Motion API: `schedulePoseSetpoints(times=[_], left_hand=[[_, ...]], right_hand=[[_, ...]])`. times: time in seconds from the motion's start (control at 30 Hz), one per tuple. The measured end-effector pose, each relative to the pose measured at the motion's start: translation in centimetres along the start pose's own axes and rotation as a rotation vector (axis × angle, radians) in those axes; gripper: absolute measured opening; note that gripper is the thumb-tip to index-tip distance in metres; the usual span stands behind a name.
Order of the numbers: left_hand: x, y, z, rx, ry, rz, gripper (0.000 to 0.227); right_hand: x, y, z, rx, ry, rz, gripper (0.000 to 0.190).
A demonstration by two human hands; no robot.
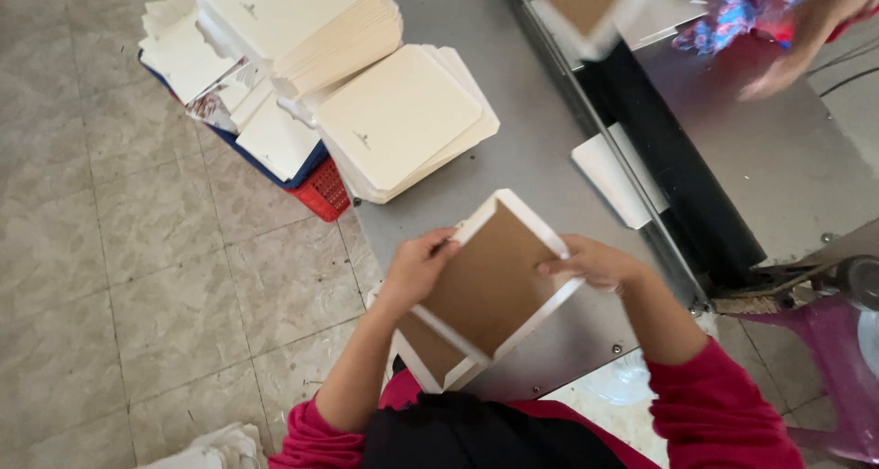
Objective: The person assembles small cardboard boxes by inserting flat cardboard pieces into white box frames on a metal table. They repeatedly pick up a frame, insert a piece, and place the assembled box aside. The person also stacks and handles a large pile of flat cardboard pieces.
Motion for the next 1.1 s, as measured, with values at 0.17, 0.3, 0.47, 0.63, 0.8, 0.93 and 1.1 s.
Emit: schedulePoseSetpoints(times=[0.17,0.3,0.47,0.63,0.8,0.93,1.1], left_hand=[[2.1,0.2,-0.9,-0.058,0.253,0.041,0.037],[6.8,1.7,-1.8,-0.047,0.326,-0.058,0.047],[9.2,3.2,-2.8,-0.065,0.234,-0.120,0.030],[7.8,2.6,-5.0,-0.089,0.133,-0.187,0.030],[3.4,0.4,-8.3,-0.236,0.209,-0.162,0.028],[1.2,0.5,-6.2,-0.173,0.322,-0.011,0.027],[-2.3,0.2,-2.7,-0.068,0.157,0.113,0.018]], right_hand=[[-1.7,0.8,-11.4,-0.521,-0.549,0.165,0.070],[-4.4,0.7,-24.8,-1.032,-1.097,-0.013,0.051],[-0.4,-0.3,-11.5,-0.829,-1.621,0.311,0.040],[-6.4,3.8,-4.9,-0.881,-1.646,-0.194,0.043],[-6.9,6.2,-12.5,-0.583,-1.114,0.113,0.062],[1.5,0.9,-3.1,-0.510,-0.649,-0.158,0.055],[6.1,-2.3,5.4,0.123,0.026,-0.107,0.081]])
Point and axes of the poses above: each hand's wrist, its own y-axis towards the middle knuckle, its own z-axis out of the palm, x = y × z, the point moved 2 cm from there along y, towards the middle knuckle, and after that the axes turned 1 degree about -z, right-handed, at the moved point
